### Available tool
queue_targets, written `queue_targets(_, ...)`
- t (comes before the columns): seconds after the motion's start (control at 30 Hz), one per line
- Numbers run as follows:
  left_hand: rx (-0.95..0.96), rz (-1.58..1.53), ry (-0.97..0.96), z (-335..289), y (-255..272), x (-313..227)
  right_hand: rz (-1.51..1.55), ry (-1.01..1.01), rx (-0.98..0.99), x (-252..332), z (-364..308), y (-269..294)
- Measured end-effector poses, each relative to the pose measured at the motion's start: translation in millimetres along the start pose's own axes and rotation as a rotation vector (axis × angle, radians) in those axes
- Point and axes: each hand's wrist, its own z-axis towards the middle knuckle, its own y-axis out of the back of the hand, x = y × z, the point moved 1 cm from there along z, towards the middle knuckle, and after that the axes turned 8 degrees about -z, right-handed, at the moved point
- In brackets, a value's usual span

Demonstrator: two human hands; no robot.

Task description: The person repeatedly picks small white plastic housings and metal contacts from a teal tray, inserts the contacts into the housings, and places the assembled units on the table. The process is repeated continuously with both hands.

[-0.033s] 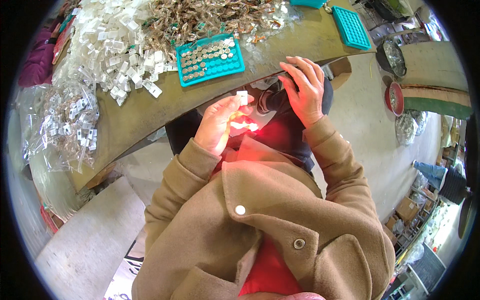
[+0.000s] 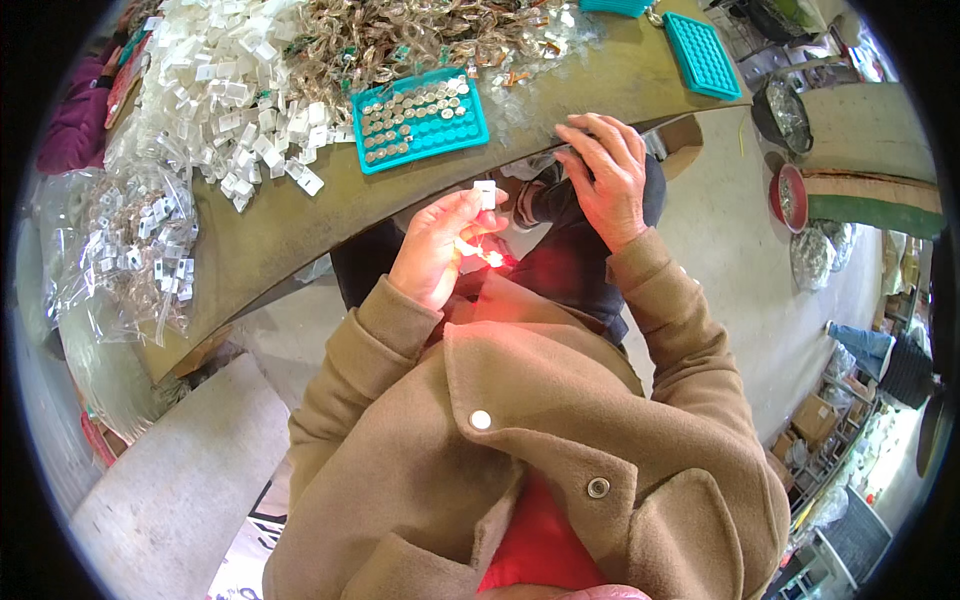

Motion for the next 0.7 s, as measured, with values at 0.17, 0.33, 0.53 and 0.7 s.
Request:
queue_targets(0.17, 0.011, 0.050, 0.041, 9.6, 9.8, 3.8, 0.027, 0.069, -0.076, -14.5, -3.3, -12.0)
queue_targets(0.33, -0.036, -0.012, 0.058, 7.7, 5.2, 6.3, 0.121, 0.049, -0.073, -10.8, 2.6, -10.2)
queue_targets(0.53, 0.052, -0.065, -0.013, 3.8, -3.2, 3.0, 0.596, -0.355, 0.153, 35.1, -3.9, 3.1)
queue_targets(0.7, 0.065, -0.113, -0.050, -0.6, -5.8, 1.7, 0.741, -0.351, 0.303, 62.9, 2.4, 7.1)
